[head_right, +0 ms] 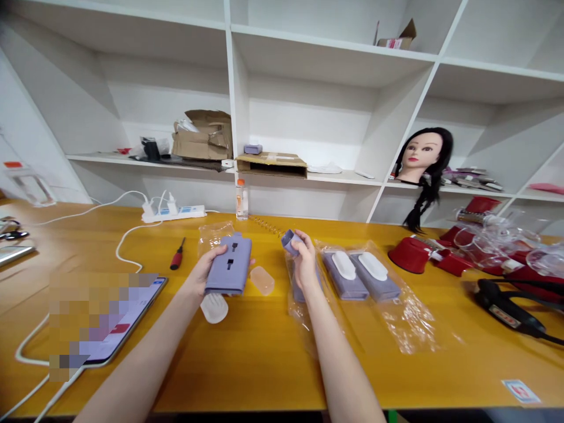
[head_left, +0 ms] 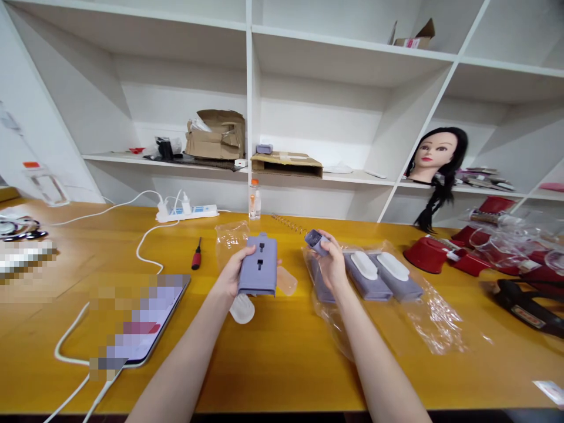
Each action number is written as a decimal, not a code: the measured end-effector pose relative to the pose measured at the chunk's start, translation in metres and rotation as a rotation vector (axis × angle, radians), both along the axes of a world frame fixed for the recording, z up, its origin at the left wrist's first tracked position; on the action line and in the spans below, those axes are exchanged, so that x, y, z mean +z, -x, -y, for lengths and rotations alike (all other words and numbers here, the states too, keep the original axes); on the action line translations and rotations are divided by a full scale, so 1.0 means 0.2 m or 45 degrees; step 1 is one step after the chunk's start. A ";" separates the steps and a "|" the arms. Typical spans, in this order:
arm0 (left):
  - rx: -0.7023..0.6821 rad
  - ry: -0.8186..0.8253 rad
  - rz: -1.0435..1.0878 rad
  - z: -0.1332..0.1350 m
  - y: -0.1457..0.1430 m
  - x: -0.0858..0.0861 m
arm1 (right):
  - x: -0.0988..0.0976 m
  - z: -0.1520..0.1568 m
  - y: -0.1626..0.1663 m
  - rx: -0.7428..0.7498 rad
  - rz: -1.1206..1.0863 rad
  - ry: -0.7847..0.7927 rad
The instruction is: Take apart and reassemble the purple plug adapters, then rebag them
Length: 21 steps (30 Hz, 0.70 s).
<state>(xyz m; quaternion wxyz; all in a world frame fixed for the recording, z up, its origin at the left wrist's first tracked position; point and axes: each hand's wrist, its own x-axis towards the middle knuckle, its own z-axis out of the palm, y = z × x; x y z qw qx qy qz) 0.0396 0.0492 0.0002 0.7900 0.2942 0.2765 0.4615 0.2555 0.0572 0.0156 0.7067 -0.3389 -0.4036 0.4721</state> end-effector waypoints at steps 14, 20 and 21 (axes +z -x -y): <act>0.097 0.026 -0.275 0.00 0.12 0.02 | 0.07 0.02 -0.17 -0.059 0.104 -0.123; -0.074 -0.213 -0.410 0.01 0.18 0.00 | 0.10 0.07 -0.12 0.060 0.266 -0.198; -0.118 -0.264 -0.444 0.01 0.17 0.00 | 0.10 0.07 -0.11 0.072 0.268 -0.207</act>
